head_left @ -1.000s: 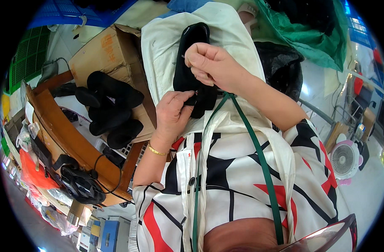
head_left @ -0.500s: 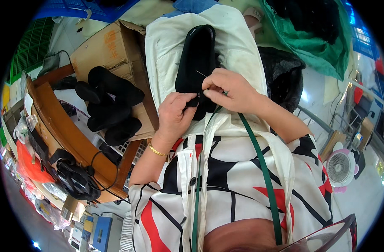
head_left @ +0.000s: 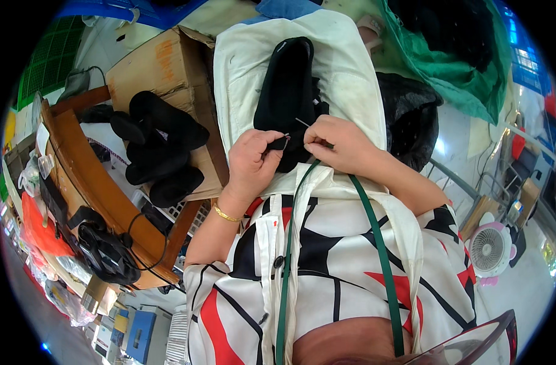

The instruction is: The person sits on the floor in a workshop and sews black shoe insoles by hand using a needle and thread. They pick up insoles from a nearby pile, stitch them, and place the finished items into a green mesh bag.

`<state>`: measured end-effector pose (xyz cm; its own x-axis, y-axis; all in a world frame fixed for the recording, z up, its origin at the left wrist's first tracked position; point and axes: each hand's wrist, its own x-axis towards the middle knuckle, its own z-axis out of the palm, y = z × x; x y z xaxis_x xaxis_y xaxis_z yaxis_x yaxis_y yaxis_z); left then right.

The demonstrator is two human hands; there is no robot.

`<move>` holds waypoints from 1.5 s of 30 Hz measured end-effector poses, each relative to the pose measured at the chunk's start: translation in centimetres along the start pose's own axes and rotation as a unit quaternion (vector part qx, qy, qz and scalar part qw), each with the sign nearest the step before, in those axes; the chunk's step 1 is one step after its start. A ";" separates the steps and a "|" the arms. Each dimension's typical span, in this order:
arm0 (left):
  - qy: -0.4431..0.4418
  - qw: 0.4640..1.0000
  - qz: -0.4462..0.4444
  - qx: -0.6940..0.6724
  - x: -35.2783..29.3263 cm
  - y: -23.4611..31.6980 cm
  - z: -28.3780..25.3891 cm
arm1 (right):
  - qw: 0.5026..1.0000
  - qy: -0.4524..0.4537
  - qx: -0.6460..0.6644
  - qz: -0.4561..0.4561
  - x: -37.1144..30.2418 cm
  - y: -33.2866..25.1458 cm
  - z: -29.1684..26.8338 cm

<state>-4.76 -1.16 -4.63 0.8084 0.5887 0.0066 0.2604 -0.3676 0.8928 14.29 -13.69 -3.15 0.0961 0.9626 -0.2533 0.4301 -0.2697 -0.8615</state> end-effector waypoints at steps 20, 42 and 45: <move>-0.031 0.998 -0.037 -0.048 0.8 -0.3 0.2 | 0.892 -0.163 0.384 0.172 1.7 1.8 -0.9; -0.070 0.982 -0.126 -0.119 2.0 -0.6 0.5 | 0.791 -0.120 0.538 0.264 3.2 3.0 -0.5; -0.067 0.981 -0.128 -0.130 2.2 -0.7 0.7 | 0.777 -0.112 0.553 0.280 3.2 2.9 -0.5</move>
<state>-2.84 -0.09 -5.54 0.8005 0.5314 -0.2771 0.3351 -0.0135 0.9421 16.32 -11.34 -6.26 -0.2220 0.6903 -0.6886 -0.6681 -0.6221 -0.4083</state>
